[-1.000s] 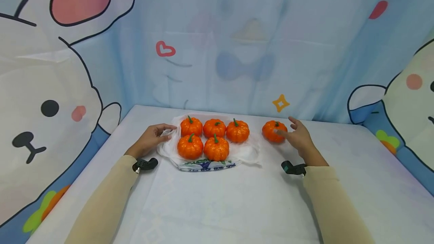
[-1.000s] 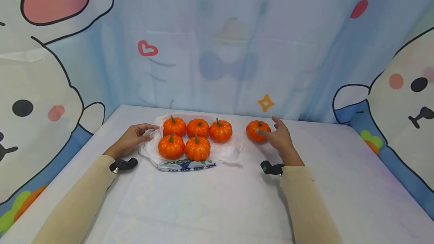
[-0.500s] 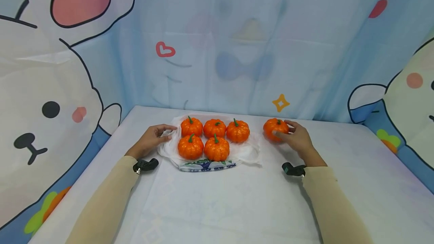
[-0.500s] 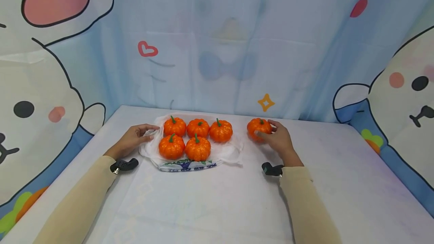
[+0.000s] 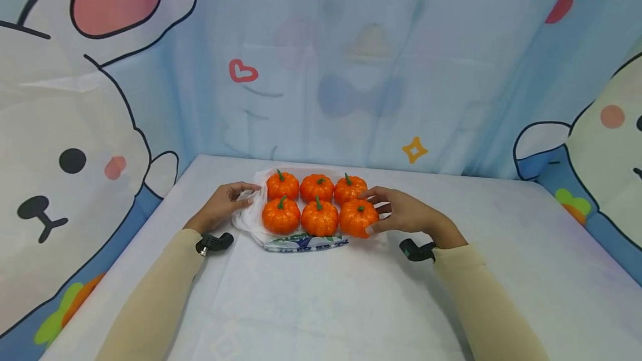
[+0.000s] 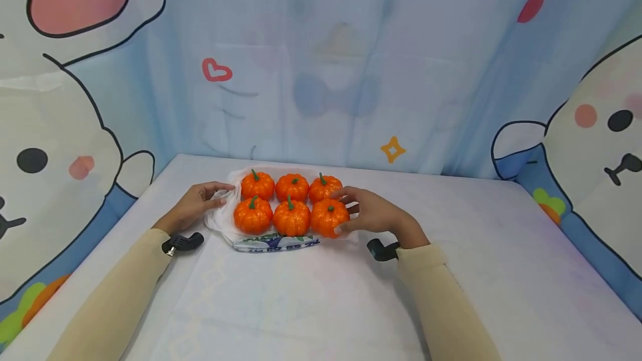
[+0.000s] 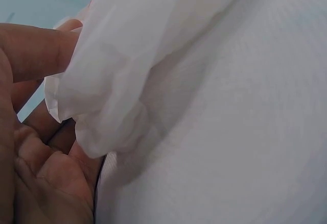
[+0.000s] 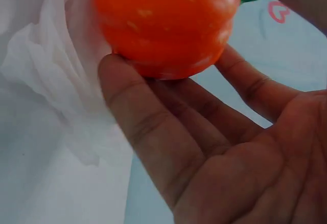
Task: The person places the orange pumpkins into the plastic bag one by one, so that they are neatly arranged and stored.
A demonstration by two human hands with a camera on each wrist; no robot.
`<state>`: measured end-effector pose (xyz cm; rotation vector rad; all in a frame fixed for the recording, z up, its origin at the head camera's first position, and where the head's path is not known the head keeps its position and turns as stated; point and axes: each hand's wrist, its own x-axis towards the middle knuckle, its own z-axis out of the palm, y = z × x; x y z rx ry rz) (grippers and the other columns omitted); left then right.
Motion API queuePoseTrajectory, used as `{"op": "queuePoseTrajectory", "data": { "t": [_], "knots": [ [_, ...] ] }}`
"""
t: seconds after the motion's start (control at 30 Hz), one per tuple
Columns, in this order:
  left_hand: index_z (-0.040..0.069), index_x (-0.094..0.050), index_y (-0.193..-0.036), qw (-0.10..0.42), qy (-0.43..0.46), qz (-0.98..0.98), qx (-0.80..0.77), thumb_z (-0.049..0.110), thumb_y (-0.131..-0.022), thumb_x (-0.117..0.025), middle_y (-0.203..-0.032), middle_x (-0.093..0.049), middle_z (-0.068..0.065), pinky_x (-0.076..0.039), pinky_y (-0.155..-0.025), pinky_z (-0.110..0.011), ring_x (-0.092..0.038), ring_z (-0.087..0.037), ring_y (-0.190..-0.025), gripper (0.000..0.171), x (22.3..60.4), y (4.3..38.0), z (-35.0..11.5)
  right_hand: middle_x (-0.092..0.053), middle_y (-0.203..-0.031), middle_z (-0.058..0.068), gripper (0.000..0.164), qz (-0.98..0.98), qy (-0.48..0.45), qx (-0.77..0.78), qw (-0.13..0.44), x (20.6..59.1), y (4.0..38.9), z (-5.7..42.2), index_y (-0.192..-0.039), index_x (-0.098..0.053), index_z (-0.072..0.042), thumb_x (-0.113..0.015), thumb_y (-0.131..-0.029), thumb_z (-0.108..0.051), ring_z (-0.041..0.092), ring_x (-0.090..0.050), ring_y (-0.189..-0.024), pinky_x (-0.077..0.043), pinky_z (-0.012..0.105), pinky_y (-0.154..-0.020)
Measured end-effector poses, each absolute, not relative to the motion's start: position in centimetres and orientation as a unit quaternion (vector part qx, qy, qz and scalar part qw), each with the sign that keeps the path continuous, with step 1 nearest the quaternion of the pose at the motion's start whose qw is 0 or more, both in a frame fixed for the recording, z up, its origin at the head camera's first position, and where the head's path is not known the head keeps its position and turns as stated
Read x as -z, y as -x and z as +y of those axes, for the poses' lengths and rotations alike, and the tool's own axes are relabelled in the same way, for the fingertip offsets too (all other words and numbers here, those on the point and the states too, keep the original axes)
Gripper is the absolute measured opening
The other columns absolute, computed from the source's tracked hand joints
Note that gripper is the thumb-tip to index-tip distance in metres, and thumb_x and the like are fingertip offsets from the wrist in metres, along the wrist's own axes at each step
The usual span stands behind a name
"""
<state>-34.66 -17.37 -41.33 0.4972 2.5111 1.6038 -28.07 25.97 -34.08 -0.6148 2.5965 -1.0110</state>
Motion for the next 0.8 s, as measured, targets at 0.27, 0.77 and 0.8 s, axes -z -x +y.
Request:
{"op": "queuePoseTrajectory", "data": {
  "t": [0.27,0.77,0.8],
  "knots": [
    [0.011,-0.061,-0.133,0.055,-0.166,0.832,-0.526,0.019,-0.095,-0.064,-0.150,-0.048,-0.011,-0.014,-0.123,-0.057,-0.026,-0.033,-0.150,0.039,41.1,34.3,-17.2,-0.043,-0.149,0.020,0.068,0.912,0.199,0.322,0.155,34.8,28.0,25.4,-0.142,-0.043,-0.009,-0.076,-0.085,-0.023,0.044,-0.047,-0.133,-0.046,0.054,-0.106],
    [0.011,-0.038,-0.152,0.012,-0.228,0.887,-0.401,0.034,-0.104,-0.044,-0.165,-0.015,-0.018,-0.011,-0.119,-0.068,-0.003,-0.039,-0.153,0.053,36.6,32.6,-15.8,-0.032,-0.156,0.025,0.077,0.973,0.138,0.184,0.025,29.4,23.1,25.1,-0.154,-0.030,-0.010,-0.059,-0.094,-0.049,0.049,-0.032,-0.142,-0.035,0.068,-0.108],
    [0.012,-0.029,-0.156,0.003,-0.217,0.915,-0.340,0.040,-0.104,-0.041,-0.165,-0.012,-0.020,-0.011,-0.119,-0.067,-0.001,-0.041,-0.153,0.060,35.4,31.6,-14.9,-0.028,-0.158,0.026,0.082,0.977,0.124,0.171,0.016,29.1,22.4,25.0,-0.155,-0.028,-0.010,-0.058,-0.093,-0.054,0.051,-0.027,-0.144,-0.030,0.071,-0.109]
  ]
}}
